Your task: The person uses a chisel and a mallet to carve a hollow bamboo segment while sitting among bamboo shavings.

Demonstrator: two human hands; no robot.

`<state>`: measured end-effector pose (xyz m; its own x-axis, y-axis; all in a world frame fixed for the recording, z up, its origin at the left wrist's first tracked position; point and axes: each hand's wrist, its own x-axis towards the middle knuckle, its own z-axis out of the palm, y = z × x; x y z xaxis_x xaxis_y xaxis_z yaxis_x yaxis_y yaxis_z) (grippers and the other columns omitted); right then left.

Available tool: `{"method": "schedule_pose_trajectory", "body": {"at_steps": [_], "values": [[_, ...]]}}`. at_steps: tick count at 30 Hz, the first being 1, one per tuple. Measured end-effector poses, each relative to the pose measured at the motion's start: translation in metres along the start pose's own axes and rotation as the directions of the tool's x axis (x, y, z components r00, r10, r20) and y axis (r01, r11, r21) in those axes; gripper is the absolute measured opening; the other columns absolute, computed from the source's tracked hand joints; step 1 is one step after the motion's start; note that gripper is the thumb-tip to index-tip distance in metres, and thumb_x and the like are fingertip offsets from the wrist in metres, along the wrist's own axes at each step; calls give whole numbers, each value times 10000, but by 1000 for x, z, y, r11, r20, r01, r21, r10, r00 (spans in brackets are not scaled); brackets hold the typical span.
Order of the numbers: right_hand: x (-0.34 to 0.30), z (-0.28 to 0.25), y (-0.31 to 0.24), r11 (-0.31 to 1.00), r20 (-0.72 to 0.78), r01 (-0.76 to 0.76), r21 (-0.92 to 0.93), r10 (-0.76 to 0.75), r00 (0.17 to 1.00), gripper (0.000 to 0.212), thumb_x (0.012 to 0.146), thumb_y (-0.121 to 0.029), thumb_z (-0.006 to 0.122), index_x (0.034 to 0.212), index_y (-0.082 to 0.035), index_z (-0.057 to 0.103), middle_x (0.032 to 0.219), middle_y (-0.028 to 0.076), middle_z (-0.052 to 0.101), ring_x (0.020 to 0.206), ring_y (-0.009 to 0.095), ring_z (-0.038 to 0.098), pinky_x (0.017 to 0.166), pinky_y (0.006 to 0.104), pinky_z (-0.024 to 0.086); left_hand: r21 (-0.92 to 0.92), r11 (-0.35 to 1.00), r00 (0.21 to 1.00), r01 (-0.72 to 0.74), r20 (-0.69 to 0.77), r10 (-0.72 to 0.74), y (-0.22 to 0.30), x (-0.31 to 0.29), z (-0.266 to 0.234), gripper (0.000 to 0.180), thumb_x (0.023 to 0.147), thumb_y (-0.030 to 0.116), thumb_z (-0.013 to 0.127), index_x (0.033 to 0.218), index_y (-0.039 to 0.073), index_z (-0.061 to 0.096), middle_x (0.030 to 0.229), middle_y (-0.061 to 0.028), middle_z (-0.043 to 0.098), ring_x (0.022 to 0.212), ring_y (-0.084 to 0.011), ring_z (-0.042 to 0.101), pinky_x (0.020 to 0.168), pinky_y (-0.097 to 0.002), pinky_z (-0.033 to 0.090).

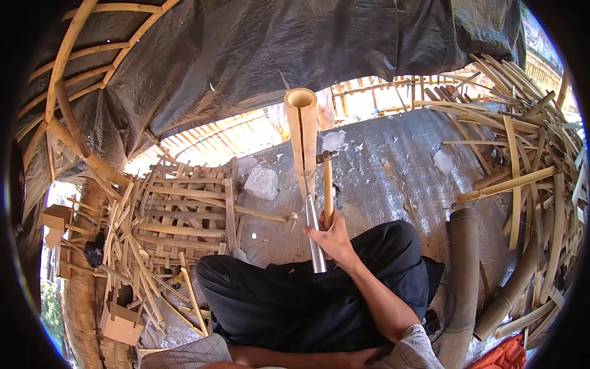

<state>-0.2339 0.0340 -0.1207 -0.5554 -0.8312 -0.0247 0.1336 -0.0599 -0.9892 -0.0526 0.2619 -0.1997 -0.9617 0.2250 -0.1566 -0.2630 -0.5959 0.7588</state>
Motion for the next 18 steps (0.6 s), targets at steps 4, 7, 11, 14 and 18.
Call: {"method": "schedule_pose_trajectory", "body": {"at_steps": [4, 7, 11, 14, 18], "values": [[-2, 2, -5, 999, 5, -29, 37, 29, 1000, 483, 760, -165, 843, 1018, -57, 449, 876, -5, 426, 760, 86, 446, 641, 266, 416, -91, 966, 952, 241, 216, -217, 19, -8, -17, 434, 974, 274, 682, 1294, -6, 599, 1242, -91, 654, 1117, -156, 610, 978, -331, 470], [1, 0, 5, 999, 6, -1, 37, 1, 1000, 492, 759, -165, 843, 1026, -56, 444, 884, -4, 425, 766, 87, 448, 648, 267, 419, -274, 954, 990, 123, 96, -100, 37, -32, -14, 392, 964, 242, 691, 1268, 2, 632, 1181, -92, 689, 1073, -157, 631, 997, -340, 467], [0, 0, -4, 997, 18, -30, 78, 29, 999, 480, 752, -169, 839, 1011, -62, 449, 865, -6, 420, 746, 82, 440, 630, 262, 403, -735, 570, 918, 368, 384, -97, 69, -32, -19, 434, 958, 245, 708, 1302, -2, 617, 1226, -95, 674, 1161, -174, 619, 1030, -349, 469], [1, -3, -8, 996, 31, -20, 83, 17, 999, 470, 745, -164, 838, 996, -74, 451, 836, -13, 417, 715, 76, 434, 602, 261, 387, -381, 855, 908, 352, 361, -213, 48, -26, -3, 441, 959, 256, 704, 1304, -4, 615, 1228, -97, 670, 1162, -178, 617, 1028, -350, 468], [-1, -3, -1, 995, 15, -13, 103, 11, 1000, 493, 751, -180, 847, 1013, -69, 445, 884, -4, 423, 764, 80, 442, 632, 261, 398, -246, 908, 909, 339, 337, -248, 43, -21, 4, 450, 961, 271, 699, 1306, -5, 612, 1231, -100, 665, 1165, -184, 615, 1026, -353, 468]]}}
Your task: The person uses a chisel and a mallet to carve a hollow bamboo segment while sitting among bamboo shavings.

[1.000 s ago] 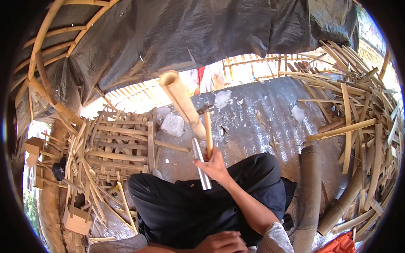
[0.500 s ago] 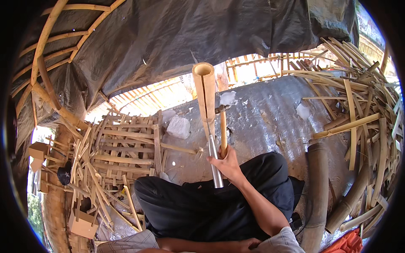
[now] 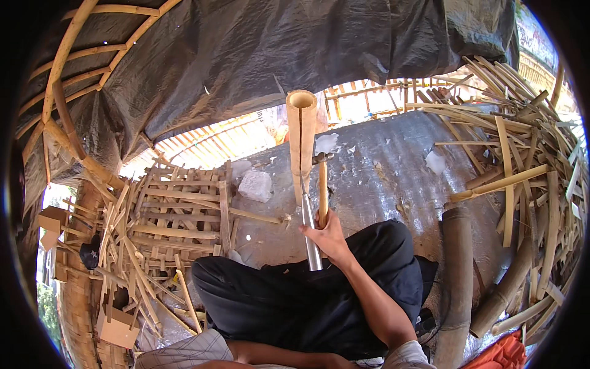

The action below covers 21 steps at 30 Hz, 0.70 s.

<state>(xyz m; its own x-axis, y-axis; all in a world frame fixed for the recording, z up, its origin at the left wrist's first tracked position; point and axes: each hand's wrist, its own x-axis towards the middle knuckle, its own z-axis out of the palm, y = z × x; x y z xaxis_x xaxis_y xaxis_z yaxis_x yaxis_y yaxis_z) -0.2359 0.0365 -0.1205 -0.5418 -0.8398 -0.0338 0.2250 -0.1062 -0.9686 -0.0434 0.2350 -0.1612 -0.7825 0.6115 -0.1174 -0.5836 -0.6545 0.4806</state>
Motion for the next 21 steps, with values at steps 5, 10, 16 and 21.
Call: {"method": "schedule_pose_trajectory", "body": {"at_steps": [5, 10, 16, 21], "values": [[-7, 11, 6, 999, -67, 41, -29, -43, 997, 507, 713, -173, 870, 954, -56, 440, 834, 0, 432, 748, 88, 449, 640, 266, 422, 47, 999, 999, -19, -43, 21, 13, -6, 1, 462, 963, 289, 693, 1308, -8, 607, 1234, -104, 658, 1167, -190, 611, 1023, -355, 467], [-3, 7, 12, 995, -16, 72, -71, -73, 997, 523, 714, -175, 879, 963, -59, 434, 768, -19, 447, 667, 72, 447, 559, 266, 406, 72, 997, 997, -24, -77, 30, 29, -14, -1, 475, 966, 307, 686, 1310, -10, 603, 1237, -108, 652, 1170, -197, 608, 1020, -358, 466], [-7, 13, 6, 996, 20, 73, -42, -73, 997, 491, 728, -170, 864, 943, -57, 438, 761, -22, 450, 650, 65, 445, 549, 259, 401, 98, 995, 993, -23, -112, 34, 39, -15, 1, 492, 968, 329, 678, 1313, -13, 598, 1241, -112, 644, 1173, -205, 603, 1017, -362, 465], [-7, 14, 10, 994, 31, 100, -32, -99, 995, 484, 711, -185, 869, 916, -62, 447, 751, -24, 446, 641, 75, 435, 544, 260, 389, 119, 993, 991, -7, -135, 23, 44, -17, 1, 506, 970, 347, 671, 1315, -15, 594, 1244, -115, 637, 1175, -212, 600, 1014, -364, 464]]}}
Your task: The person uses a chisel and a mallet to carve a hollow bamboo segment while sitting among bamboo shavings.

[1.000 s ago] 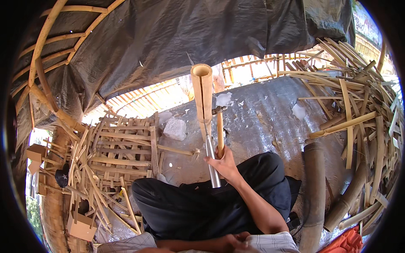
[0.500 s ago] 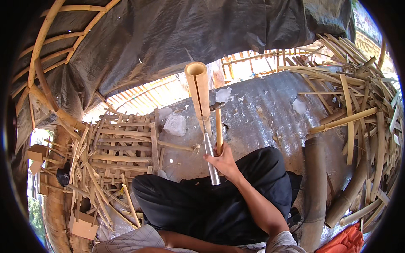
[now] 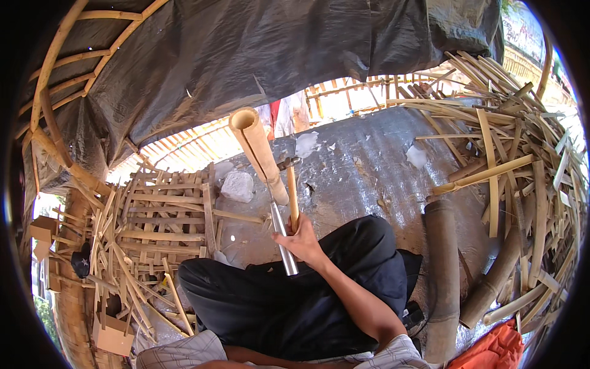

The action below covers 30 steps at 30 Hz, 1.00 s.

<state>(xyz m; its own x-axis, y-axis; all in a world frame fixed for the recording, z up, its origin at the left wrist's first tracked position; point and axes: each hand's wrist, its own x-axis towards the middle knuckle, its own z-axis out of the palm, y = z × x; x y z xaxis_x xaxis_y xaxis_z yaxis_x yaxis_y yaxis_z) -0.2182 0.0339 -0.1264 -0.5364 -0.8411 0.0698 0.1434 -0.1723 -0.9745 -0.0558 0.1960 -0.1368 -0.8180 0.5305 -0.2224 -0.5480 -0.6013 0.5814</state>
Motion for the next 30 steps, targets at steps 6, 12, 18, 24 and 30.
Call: {"method": "schedule_pose_trajectory", "body": {"at_steps": [6, 12, 18, 24, 30], "values": [[-2, 0, -4, 999, 6, -10, -50, 10, 1000, 489, 703, -203, 875, 904, -62, 452, 780, -16, 443, 691, 86, 435, 585, 274, 396, 26, 1000, 1000, 14, -17, -14, 7, -3, 0, 523, 973, 368, 663, 1318, -18, 589, 1248, -120, 629, 1178, -220, 596, 1011, -368, 464], [-2, -1, -6, 999, -18, -17, -38, 16, 1000, 476, 710, -203, 869, 897, -53, 458, 788, -8, 442, 707, 94, 454, 594, 288, 422, 43, 999, 999, 25, -30, -24, 16, -3, -3, 541, 976, 390, 656, 1320, -21, 584, 1252, -124, 622, 1181, -228, 591, 1008, -371, 463], [-1, 1, -4, 1000, -30, -2, 11, 3, 1000, 474, 718, -187, 868, 876, -67, 438, 754, -24, 439, 678, 74, 443, 558, 278, 399, 61, 997, 998, 51, -31, -49, 18, -2, -8, 559, 978, 412, 648, 1323, -24, 579, 1256, -128, 614, 1184, -235, 587, 1004, -374, 462], [1, -6, -2, 999, -81, -55, 0, 54, 995, 505, 724, -250, 868, 928, -46, 453, 802, -7, 436, 708, 93, 444, 593, 282, 416, 91, 994, 998, 58, -35, -55, 20, -5, -10, 578, 981, 433, 640, 1326, -26, 574, 1260, -133, 606, 1187, -243, 583, 1001, -378, 461], [1, -8, -3, 996, -38, -79, 32, 80, 996, 528, 719, -250, 871, 981, -31, 469, 865, 6, 437, 774, 102, 462, 670, 284, 432, 225, 974, 995, 9, -98, 14, 32, -24, 8, 598, 984, 455, 632, 1328, -29, 568, 1264, -137, 598, 1190, -251, 579, 998, -381, 460]]}}
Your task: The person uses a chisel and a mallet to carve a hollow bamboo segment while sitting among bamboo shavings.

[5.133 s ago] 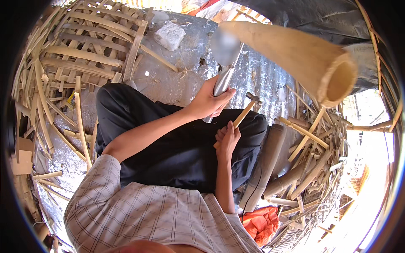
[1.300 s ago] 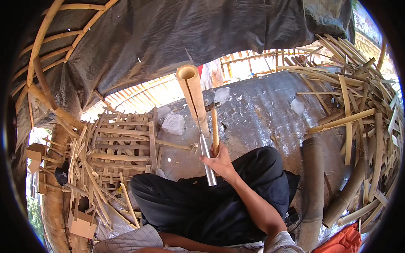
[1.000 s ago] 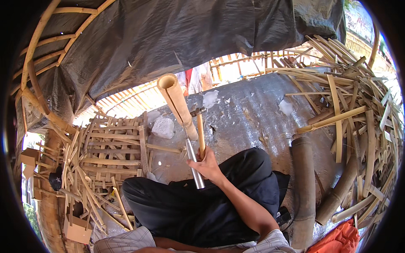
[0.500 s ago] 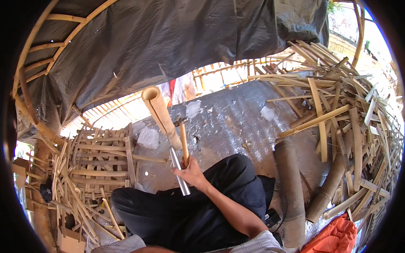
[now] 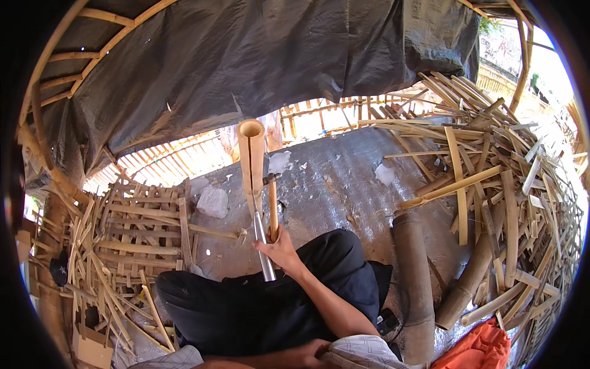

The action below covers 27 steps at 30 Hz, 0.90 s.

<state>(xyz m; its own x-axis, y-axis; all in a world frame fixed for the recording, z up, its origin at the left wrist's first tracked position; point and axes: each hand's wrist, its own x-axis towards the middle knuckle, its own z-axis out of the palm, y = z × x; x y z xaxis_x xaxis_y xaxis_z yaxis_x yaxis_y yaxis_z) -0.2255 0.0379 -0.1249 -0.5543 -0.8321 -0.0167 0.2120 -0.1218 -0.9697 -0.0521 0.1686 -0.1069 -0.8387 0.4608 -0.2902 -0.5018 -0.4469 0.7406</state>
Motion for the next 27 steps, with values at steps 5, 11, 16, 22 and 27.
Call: {"method": "schedule_pose_trajectory", "body": {"at_steps": [5, 11, 16, 22, 27], "values": [[-1, 4, 12, 993, -23, 88, -76, -90, 996, 544, 707, -268, 891, 957, -30, 471, 843, 9, 437, 731, 125, 465, 619, 313, 438, 573, 729, 786, -376, -219, 578, 124, -63, 9, 698, 1023, 569, 480, 1387, -22, 550, 1344, -169, 621, 1284, -257, 566, 1074, -392, 422], [4, 15, 20, 990, 20, 115, -85, -113, 993, 476, 734, -193, 878, 932, -55, 467, 815, -8, 452, 699, 103, 445, 595, 286, 417, 581, 374, 596, -723, 252, 762, 250, -125, 114, 1003, 935, 748, 191, 1324, -99, 562, 1345, -246, 593, 1303, -330, 545, 1111, -447, 376], [2, -17, 9, 998, -33, 17, -60, -19, 999, 459, 753, -138, 868, 950, -70, 459, 826, -13, 448, 711, 81, 458, 599, 269, 418, 386, 319, 488, -865, 501, 715, 259, -110, 105, 855, 954, 646, 275, 1292, -76, 581, 1313, -216, 605, 1282, -297, 554, 1087, -434, 394], [-2, -1, 7, 1000, -10, 13, 18, -13, 1000, 430, 778, -125, 842, 962, -74, 457, 831, -14, 443, 721, 82, 459, 615, 275, 423, 410, 307, 496, -859, 514, 700, 264, -118, 119, 677, 976, 524, 375, 1255, -48, 605, 1274, -180, 620, 1256, -259, 565, 1059, -418, 416], [-5, -4, 2, 999, 20, -4, 49, 3, 1000, 407, 800, -93, 807, 996, -77, 451, 857, -10, 440, 747, 84, 473, 643, 270, 432, 421, 291, 490, -859, 511, 706, 266, -124, 119, 529, 994, 422, 459, 1224, -25, 624, 1242, -150, 633, 1234, -227, 574, 1035, -405, 434]]}}
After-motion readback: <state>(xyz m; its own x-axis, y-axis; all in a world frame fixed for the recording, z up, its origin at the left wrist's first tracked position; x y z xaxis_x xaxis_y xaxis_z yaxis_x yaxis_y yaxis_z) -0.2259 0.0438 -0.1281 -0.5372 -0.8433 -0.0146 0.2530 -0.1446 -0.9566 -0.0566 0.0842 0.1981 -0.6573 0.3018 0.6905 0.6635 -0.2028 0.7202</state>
